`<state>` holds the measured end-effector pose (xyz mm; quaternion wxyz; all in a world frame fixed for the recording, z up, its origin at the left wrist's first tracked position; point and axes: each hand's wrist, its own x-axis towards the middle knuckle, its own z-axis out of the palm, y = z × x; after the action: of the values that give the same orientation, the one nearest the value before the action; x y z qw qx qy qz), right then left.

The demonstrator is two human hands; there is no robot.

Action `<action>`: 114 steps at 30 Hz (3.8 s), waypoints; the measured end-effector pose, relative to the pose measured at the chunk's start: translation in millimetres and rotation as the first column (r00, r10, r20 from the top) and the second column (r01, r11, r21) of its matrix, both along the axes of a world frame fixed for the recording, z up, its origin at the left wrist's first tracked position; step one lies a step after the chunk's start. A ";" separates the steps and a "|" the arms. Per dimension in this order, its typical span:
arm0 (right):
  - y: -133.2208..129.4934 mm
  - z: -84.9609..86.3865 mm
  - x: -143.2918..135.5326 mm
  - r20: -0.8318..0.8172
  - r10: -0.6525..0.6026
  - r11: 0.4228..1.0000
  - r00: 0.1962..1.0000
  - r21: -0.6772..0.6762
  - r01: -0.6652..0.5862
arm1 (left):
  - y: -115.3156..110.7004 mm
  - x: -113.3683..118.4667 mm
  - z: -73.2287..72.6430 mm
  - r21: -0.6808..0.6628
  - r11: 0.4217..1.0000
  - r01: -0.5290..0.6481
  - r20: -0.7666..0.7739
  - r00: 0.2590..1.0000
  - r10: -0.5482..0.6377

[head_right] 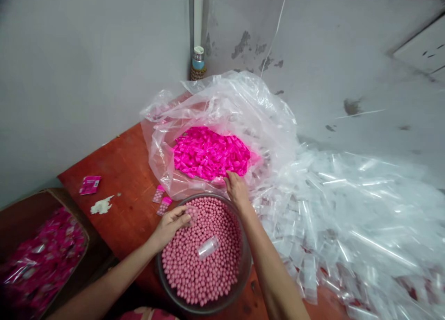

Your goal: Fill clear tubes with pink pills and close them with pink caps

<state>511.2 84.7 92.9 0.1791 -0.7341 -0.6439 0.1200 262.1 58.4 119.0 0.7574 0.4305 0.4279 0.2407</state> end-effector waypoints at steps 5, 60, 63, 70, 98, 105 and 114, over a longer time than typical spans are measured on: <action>-68.6 46.9 -44.9 -0.379 0.197 0.979 0.904 0.132 -0.158 | -9.1 13.4 17.0 0.356 0.931 0.085 -0.137 0.990 -0.038; -157.0 42.9 -94.1 -0.116 -0.221 0.958 0.968 -0.210 0.194 | -6.7 -51.5 0.9 0.394 0.875 -0.282 -0.284 0.868 0.408; -169.7 26.4 -94.1 -0.021 -0.227 0.915 0.974 -0.348 0.206 | 3.8 -63.1 -4.3 0.645 0.763 -0.037 -0.434 0.804 0.407; -172.6 -3.8 -103.1 -0.353 -0.284 0.935 0.891 -0.309 0.175 | -54.5 -11.6 0.0 0.710 0.497 0.499 -0.529 0.844 -0.090; -162.8 29.7 -114.8 -0.963 -0.261 0.945 0.070 -0.240 0.224 | -90.7 26.3 18.2 0.048 0.999 -0.010 -0.063 0.998 0.013; -135.7 28.1 -132.3 -0.946 -0.324 0.811 0.008 -0.273 0.517 | -101.5 26.9 26.8 0.078 0.994 -0.080 -0.147 0.985 0.090; -131.2 35.8 -52.3 -0.363 -0.231 0.972 0.903 -0.049 0.229 | -98.4 2.3 17.5 0.426 0.881 0.206 -0.358 0.933 -0.045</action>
<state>459.0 -46.5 128.7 0.3069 -0.7700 -0.5078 0.2346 264.4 -39.9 136.4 0.5644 0.6583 0.4533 0.2067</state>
